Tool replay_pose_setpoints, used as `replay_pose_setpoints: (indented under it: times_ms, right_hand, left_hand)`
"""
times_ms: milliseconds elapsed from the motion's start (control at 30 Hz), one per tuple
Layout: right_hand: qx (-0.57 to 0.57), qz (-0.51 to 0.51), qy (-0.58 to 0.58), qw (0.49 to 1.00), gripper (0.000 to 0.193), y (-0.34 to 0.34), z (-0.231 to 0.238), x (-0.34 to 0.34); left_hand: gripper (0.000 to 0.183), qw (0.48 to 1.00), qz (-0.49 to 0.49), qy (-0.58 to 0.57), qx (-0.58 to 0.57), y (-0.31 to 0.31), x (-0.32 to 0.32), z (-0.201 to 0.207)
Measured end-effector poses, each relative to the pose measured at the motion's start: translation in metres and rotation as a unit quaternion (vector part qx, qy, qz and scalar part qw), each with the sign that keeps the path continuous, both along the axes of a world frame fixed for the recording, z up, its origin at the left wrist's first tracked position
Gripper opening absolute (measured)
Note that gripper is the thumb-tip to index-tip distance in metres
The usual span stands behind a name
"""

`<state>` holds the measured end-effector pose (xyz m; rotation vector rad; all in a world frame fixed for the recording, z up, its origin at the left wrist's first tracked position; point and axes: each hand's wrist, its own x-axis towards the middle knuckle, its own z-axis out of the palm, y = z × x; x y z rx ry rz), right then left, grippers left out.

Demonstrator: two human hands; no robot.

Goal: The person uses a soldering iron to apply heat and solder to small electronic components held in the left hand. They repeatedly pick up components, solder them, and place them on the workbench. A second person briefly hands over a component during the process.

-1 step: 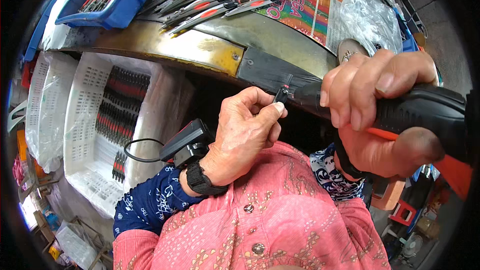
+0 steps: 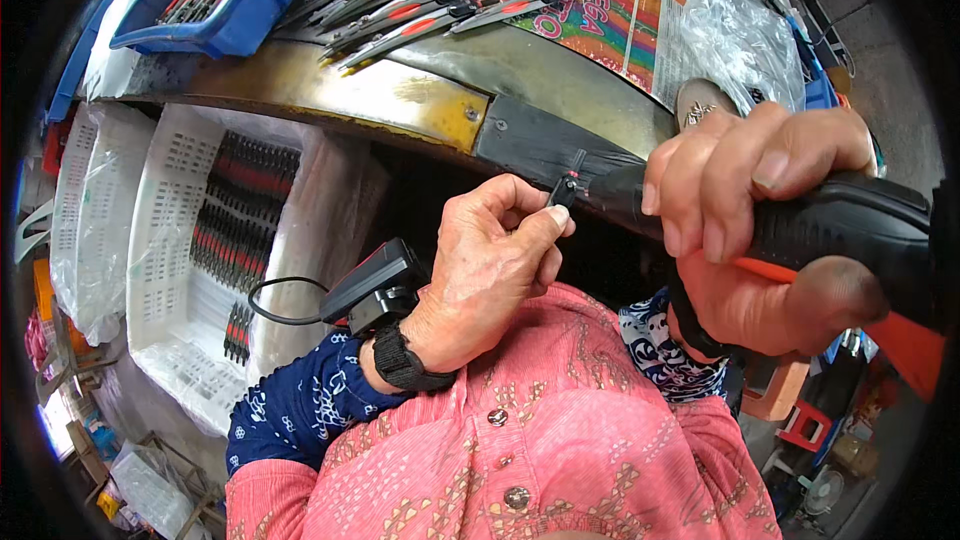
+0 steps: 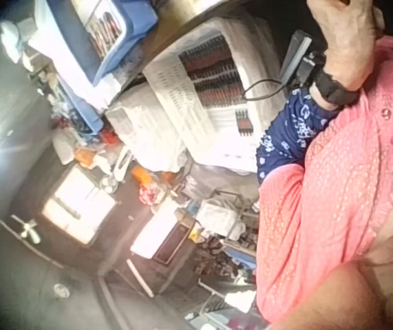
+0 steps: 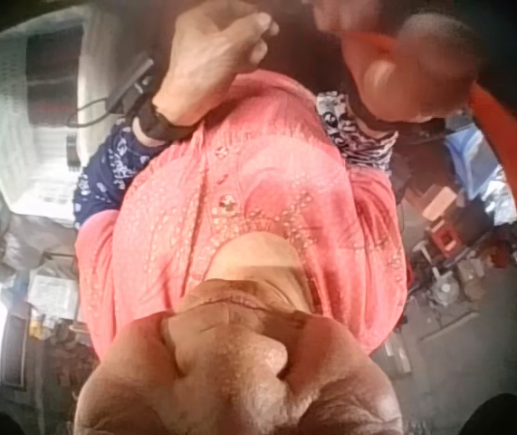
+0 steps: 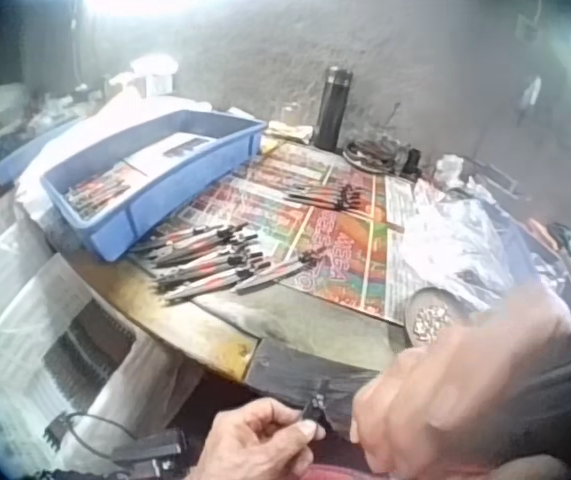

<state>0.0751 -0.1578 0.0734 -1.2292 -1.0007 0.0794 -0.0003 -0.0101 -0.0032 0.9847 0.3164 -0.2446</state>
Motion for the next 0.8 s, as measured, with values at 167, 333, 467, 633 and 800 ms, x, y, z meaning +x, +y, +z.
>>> replay_pose_setpoints:
  times_ms: [167, 333, 467, 633, 800]
  right_hand:
    - [-0.003, 0.003, 0.001, 1.000, 0.061, 0.0023, 0.0007, 0.0016]
    - [-0.004, 0.006, 0.000, 1.000, 0.061, 0.0033, 0.0013, 0.0027]
    - [-0.004, 0.009, -0.002, 1.000, 0.062, 0.0049, 0.0015, 0.0026]
    - [-0.003, 0.014, -0.004, 1.000, 0.062, 0.0071, 0.0026, 0.0024]
    - [-0.006, 0.023, -0.005, 1.000, 0.063, 0.0074, 0.0049, 0.0021]
  left_hand:
    - [0.011, 1.000, -0.022, 0.002, -0.007, 0.0029, -0.0005, -0.0020]
    - [0.011, 1.000, -0.016, 0.002, -0.006, 0.0017, -0.0008, -0.0031]
    - [0.012, 1.000, -0.022, 0.008, -0.001, 0.0025, -0.0005, -0.0028]
    - [0.012, 0.999, -0.034, 0.007, 0.013, 0.0041, -0.0009, -0.0024]
    - [0.011, 1.000, -0.015, -0.001, 0.010, 0.0010, -0.0014, -0.0029]
